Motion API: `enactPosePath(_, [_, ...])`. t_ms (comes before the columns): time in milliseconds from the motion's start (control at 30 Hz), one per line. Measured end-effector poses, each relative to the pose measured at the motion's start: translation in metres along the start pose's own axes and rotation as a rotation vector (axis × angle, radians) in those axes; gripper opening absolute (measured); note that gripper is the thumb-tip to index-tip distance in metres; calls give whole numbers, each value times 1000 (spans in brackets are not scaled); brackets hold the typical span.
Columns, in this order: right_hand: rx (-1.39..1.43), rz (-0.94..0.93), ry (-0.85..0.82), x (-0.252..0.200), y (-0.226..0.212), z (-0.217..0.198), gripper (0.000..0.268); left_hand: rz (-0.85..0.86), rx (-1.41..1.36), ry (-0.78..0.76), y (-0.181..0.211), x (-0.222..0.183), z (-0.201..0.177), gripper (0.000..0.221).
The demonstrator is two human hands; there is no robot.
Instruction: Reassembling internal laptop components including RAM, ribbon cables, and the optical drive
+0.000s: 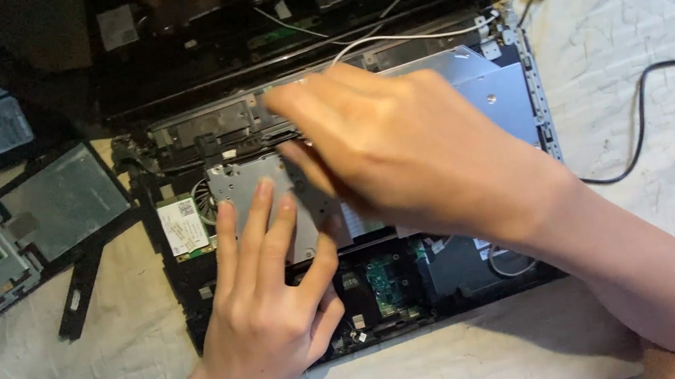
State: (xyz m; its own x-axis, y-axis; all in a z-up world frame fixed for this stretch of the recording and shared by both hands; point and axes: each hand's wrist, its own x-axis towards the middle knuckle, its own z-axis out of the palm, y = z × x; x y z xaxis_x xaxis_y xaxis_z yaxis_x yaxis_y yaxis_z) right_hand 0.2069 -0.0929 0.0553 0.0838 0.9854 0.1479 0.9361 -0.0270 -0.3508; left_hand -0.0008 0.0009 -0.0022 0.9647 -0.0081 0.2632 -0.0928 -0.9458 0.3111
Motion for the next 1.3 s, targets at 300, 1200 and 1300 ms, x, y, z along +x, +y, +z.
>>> enactPosePath(300, [8, -14, -71, -2, 5, -5, 23, 15, 19, -20, -1, -1, -1, 66])
enactPosePath(1200, [243, 63, -50, 0, 7, -9, 16, 17, 62, -36, -2, -1, -2, 71])
enactPosePath(1300, [128, 48, 5, -3, 7, 1, 20, 21, 67, -42, -2, -2, -2, 73])
